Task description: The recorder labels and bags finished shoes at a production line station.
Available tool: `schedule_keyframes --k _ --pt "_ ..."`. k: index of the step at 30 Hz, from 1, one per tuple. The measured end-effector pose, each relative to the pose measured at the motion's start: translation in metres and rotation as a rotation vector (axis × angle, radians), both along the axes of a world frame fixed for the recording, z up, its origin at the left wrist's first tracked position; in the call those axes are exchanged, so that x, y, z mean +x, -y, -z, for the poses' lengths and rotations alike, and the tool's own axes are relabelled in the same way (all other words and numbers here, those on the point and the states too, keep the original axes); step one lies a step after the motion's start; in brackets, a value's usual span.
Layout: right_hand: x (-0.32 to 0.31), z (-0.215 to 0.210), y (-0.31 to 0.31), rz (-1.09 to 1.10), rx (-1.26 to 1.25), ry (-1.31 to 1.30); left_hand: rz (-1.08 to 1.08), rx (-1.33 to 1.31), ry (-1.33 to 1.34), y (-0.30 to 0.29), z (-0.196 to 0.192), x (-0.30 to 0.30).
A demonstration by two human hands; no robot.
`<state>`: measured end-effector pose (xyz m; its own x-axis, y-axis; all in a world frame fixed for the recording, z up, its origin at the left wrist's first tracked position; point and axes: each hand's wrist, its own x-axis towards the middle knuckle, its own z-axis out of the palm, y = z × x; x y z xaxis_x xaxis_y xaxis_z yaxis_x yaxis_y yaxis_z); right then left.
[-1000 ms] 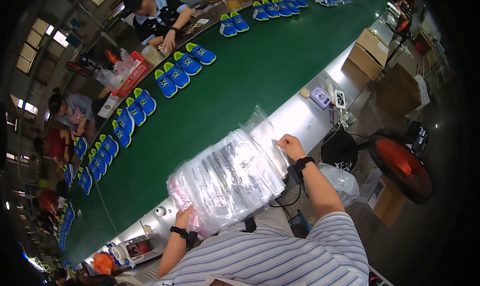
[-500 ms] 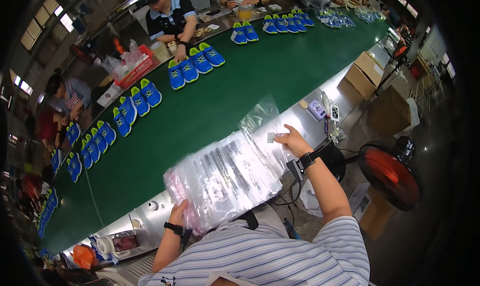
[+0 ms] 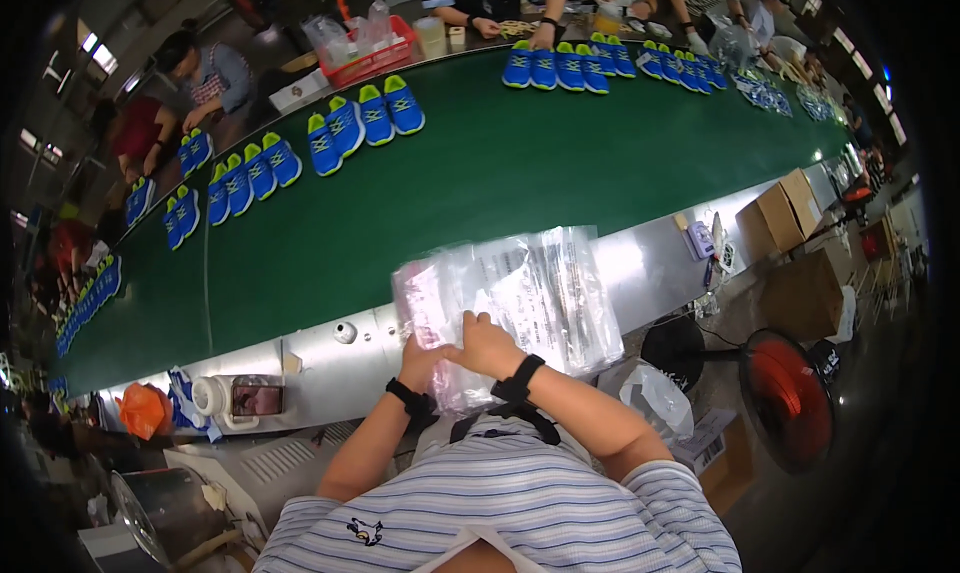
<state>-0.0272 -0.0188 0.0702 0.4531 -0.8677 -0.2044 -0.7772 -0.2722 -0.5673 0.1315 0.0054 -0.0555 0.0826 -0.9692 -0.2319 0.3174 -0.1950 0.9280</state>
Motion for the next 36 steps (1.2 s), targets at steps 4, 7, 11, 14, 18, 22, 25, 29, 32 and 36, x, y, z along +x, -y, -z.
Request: schedule_keyframes --k 4,7,11,14,18,22,25,29,32,36 --pt "-0.007 -0.015 -0.010 0.056 0.486 0.633 0.033 0.032 -0.168 -0.005 -0.029 0.003" --pt "-0.025 0.023 0.006 0.310 0.443 0.840 0.065 0.085 -0.131 -0.006 -0.013 0.007" --pt "-0.005 0.036 -0.003 0.011 -0.545 0.214 0.074 -0.002 0.112 0.000 0.012 0.015" --pt "-0.009 0.047 -0.008 -0.093 -0.521 -0.144 0.115 0.095 -0.232 -0.004 -0.002 0.016" --pt "-0.023 0.057 0.001 -0.129 -0.434 -0.153 0.223 0.232 -0.731 0.002 -0.032 0.028" --pt "-0.016 0.056 0.008 -0.196 -0.415 -0.191 0.223 0.107 -0.624 0.001 -0.011 0.037" --pt "-0.020 0.066 0.006 -0.178 -0.455 -0.277 0.072 0.120 0.041 -0.004 -0.052 0.019" --pt "-0.019 0.067 0.002 -0.186 -0.492 -0.294 0.098 0.108 -0.075 -0.002 -0.005 0.008" --pt "-0.013 0.058 0.003 -0.251 -0.546 -0.336 0.072 0.174 -0.009 0.002 0.018 -0.001" --pt "-0.006 0.027 0.018 -0.111 -0.213 -0.024 -0.027 -0.091 0.149 0.005 -0.007 -0.020"
